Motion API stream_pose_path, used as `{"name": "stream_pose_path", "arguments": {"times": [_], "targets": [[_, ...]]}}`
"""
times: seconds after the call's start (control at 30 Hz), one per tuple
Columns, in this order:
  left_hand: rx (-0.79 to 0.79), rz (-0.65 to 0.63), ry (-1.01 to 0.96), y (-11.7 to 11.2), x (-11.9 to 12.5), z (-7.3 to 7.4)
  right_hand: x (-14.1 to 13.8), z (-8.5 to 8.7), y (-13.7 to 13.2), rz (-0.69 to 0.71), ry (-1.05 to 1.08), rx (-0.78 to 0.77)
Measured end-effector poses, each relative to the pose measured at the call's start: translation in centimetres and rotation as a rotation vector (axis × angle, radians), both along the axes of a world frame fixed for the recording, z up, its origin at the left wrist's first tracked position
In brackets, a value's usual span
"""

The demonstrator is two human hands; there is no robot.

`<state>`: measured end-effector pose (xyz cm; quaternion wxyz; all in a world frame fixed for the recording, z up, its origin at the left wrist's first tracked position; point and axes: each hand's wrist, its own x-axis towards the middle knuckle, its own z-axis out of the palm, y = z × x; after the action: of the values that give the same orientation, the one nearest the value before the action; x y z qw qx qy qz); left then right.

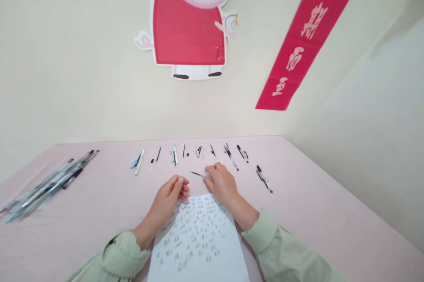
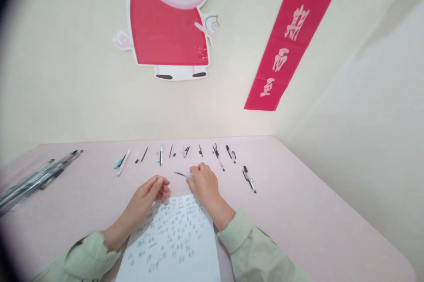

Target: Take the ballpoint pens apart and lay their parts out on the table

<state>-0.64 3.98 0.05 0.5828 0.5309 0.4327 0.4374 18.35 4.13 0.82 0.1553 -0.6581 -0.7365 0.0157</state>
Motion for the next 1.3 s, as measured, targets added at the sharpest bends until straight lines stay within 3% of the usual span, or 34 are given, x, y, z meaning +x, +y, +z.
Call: {"name": "stream_pose_path", "arguments": {"times": [0.53, 0.7, 1.03, 1.3], "targets": [[-0.005, 0.010, 0.001, -0.2, 0.1, 0.6, 0.6, -0.6, 0.6, -0.025, -0.034, -0.037], [-0.007, -0.006, 0.002, -0.2, 0.0, 0.7, 2.9, -0.1, -0.8, -0.061, -0.018, -0.091], [0.008, 0.003, 0.006, -0.3, 0.0, 0.7, 9.1, 0.3, -6.3, -0.183, 0.016, -0.089], [0.007, 0.000, 0.026, -0.2, 0.1, 0.6, 11.3, -0.6, -6.3, -0.345, 0.064, -0.008]]}}
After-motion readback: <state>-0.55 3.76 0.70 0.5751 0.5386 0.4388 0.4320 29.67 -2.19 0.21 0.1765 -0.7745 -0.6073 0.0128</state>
